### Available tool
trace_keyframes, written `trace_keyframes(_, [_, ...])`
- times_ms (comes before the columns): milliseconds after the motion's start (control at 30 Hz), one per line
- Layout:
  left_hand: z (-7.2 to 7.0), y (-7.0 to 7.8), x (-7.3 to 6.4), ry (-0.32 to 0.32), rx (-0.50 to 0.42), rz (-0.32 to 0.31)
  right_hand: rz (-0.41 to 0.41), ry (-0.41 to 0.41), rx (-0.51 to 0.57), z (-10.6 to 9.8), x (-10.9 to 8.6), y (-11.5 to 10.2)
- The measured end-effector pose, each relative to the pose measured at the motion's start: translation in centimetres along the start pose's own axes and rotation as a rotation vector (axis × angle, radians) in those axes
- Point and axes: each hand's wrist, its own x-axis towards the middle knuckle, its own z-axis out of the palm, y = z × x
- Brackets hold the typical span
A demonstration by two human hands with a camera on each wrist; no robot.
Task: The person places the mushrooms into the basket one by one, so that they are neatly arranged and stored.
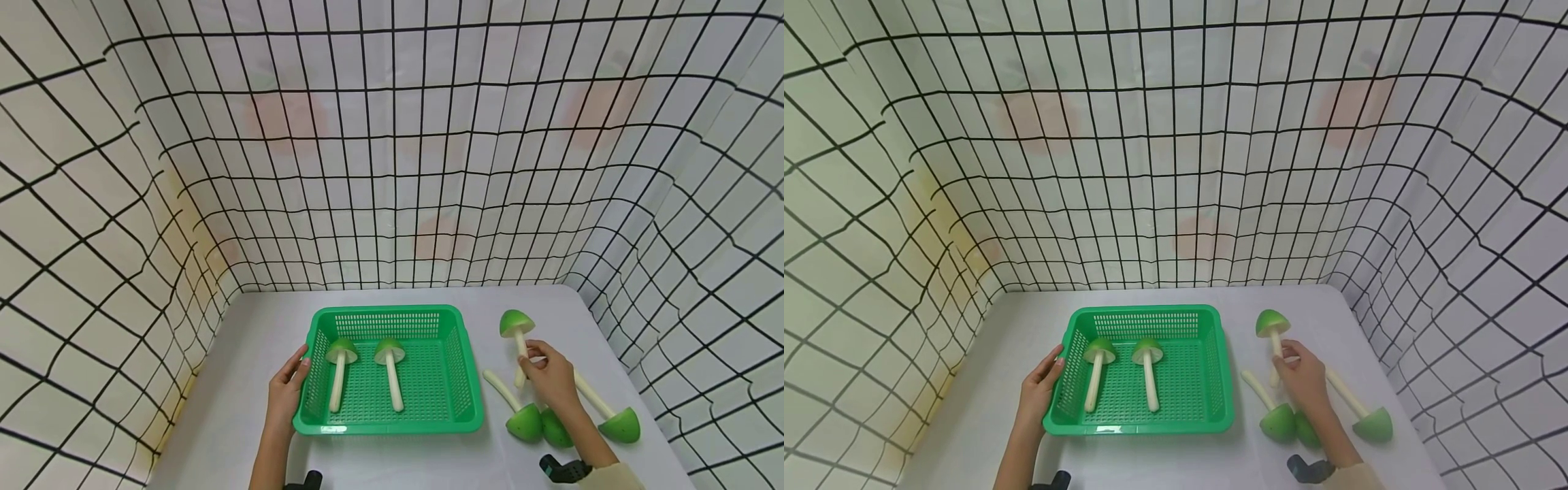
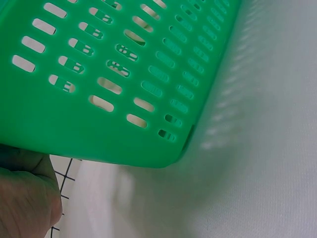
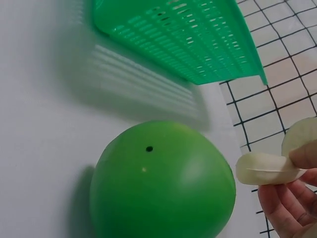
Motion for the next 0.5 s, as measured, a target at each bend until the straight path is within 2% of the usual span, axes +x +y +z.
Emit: trace_keyframes(500, [0.0, -0.1, 0.0, -0.001, 0.008, 0.003, -0.038, 0.039, 0.051, 0.3, -0.1, -1.7])
